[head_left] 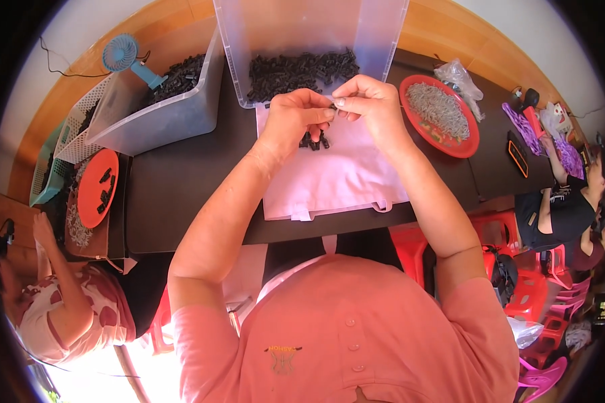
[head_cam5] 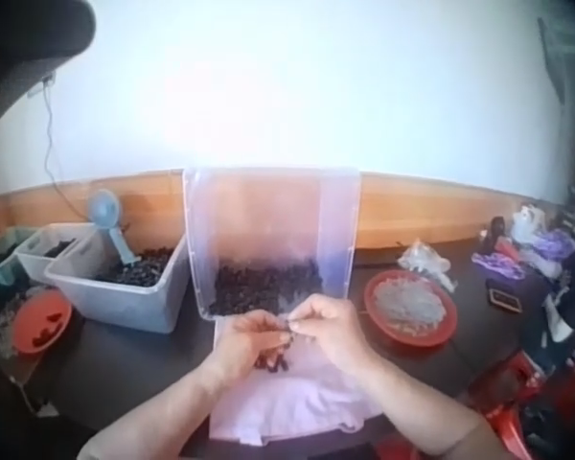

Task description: The person assembles small plastic components by inserting metal pins into black plastic pieces by hand, and pours additional metal pins from a plate onto a cloth.

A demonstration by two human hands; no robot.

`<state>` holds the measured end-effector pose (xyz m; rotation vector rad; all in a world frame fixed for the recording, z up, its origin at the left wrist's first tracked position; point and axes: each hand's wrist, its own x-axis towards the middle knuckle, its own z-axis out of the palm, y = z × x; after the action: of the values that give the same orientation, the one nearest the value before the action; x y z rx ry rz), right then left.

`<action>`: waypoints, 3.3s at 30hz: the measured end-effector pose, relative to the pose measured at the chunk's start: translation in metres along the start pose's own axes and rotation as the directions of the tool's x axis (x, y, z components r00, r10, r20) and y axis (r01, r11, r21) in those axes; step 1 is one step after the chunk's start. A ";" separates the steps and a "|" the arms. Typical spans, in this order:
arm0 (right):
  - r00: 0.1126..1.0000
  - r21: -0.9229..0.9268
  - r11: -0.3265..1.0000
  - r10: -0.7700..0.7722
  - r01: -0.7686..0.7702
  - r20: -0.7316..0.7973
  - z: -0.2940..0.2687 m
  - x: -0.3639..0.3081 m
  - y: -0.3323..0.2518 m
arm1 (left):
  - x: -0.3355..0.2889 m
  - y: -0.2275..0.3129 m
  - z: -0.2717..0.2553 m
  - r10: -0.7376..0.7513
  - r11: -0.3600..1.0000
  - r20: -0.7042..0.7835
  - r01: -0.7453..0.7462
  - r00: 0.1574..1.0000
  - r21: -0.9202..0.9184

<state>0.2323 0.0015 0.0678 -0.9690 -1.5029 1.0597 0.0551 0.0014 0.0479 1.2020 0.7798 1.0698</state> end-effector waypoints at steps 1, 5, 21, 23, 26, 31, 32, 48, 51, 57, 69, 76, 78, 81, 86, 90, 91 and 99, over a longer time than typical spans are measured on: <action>1.000 0.003 1.000 -0.006 0.006 -0.005 0.001 -0.001 0.001 | 0.001 -0.001 -0.002 -0.007 1.000 -0.017 0.007 1.000 -0.008; 0.999 0.025 1.000 -0.012 0.011 0.037 -0.001 -0.001 0.008 | 0.001 -0.001 -0.001 -0.002 1.000 -0.034 0.002 0.999 0.009; 0.992 0.002 0.995 -0.096 0.097 0.087 0.011 -0.004 0.019 | 0.004 -0.002 -0.012 0.051 0.991 -0.080 -0.040 0.995 0.131; 0.984 -0.120 0.977 -0.167 0.174 0.068 0.009 -0.003 0.030 | 0.007 -0.002 -0.015 0.045 0.997 -0.142 -0.036 0.989 0.069; 0.953 -0.508 0.808 -0.284 0.298 0.107 -0.003 0.000 0.039 | 0.011 -0.005 -0.020 0.026 0.999 -0.194 -0.017 0.981 0.051; 0.919 -0.794 0.477 -0.300 0.378 0.257 -0.001 0.000 0.050 | 0.014 -0.013 -0.024 0.018 1.000 -0.259 -0.024 0.966 -0.020; 0.906 -0.809 0.424 -0.304 0.406 0.295 0.000 -0.001 0.049 | 0.013 -0.014 -0.023 0.021 0.999 -0.256 -0.027 0.966 -0.020; 0.909 -0.889 0.277 -0.312 0.365 0.276 -0.001 0.009 0.070 | 0.008 -0.014 -0.010 -0.029 1.000 -0.206 0.031 0.978 0.005; 0.951 -0.757 0.592 -0.282 0.277 0.128 -0.007 0.008 0.064 | 0.007 -0.012 -0.010 -0.015 0.994 -0.186 0.035 0.983 0.108; 0.960 -0.572 0.772 -0.250 0.276 0.125 -0.006 0.003 0.050 | 0.008 -0.017 -0.009 0.010 0.982 -0.156 0.020 0.988 0.188; 0.997 0.038 0.997 0.064 -0.066 0.052 0.003 0.002 0.049 | 0.009 -0.021 -0.005 -0.093 0.989 -0.166 0.072 0.982 -0.128; 0.990 0.083 0.987 0.130 -0.135 0.064 -0.001 0.003 0.045 | 0.007 -0.015 -0.006 -0.066 0.990 -0.184 0.040 0.981 -0.138; 0.989 0.116 0.986 0.105 -0.117 0.100 0.000 0.002 0.045 | 0.008 -0.012 -0.007 -0.069 0.980 -0.153 0.038 0.986 -0.193; 0.971 -0.267 0.935 -0.237 0.233 0.017 -0.001 0.007 0.058 | 0.009 -0.010 -0.009 -0.036 0.987 -0.193 0.004 0.981 -0.161; 0.928 -0.708 0.604 -0.299 0.365 0.222 -0.003 0.005 0.061 | 0.013 -0.003 -0.031 -0.001 0.983 -0.282 -0.050 0.959 -0.175; 0.919 -0.808 0.440 -0.227 0.392 0.322 0.001 0.002 0.061 | 0.012 -0.005 -0.030 -0.040 0.981 -0.288 -0.018 0.957 -0.195; 0.917 -0.830 0.397 -0.233 0.393 0.323 0.001 0.002 0.060 | 0.011 -0.007 -0.028 -0.037 0.980 -0.289 -0.022 0.957 -0.199; 0.909 -0.819 0.399 -0.233 0.413 0.345 -0.002 -0.001 0.055 | 0.007 -0.007 -0.019 -0.078 0.991 -0.256 0.047 0.964 -0.127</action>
<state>0.2373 0.0169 0.0156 -1.1849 -2.3635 -0.0467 0.0413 0.0146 0.0371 0.9401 0.9357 1.2200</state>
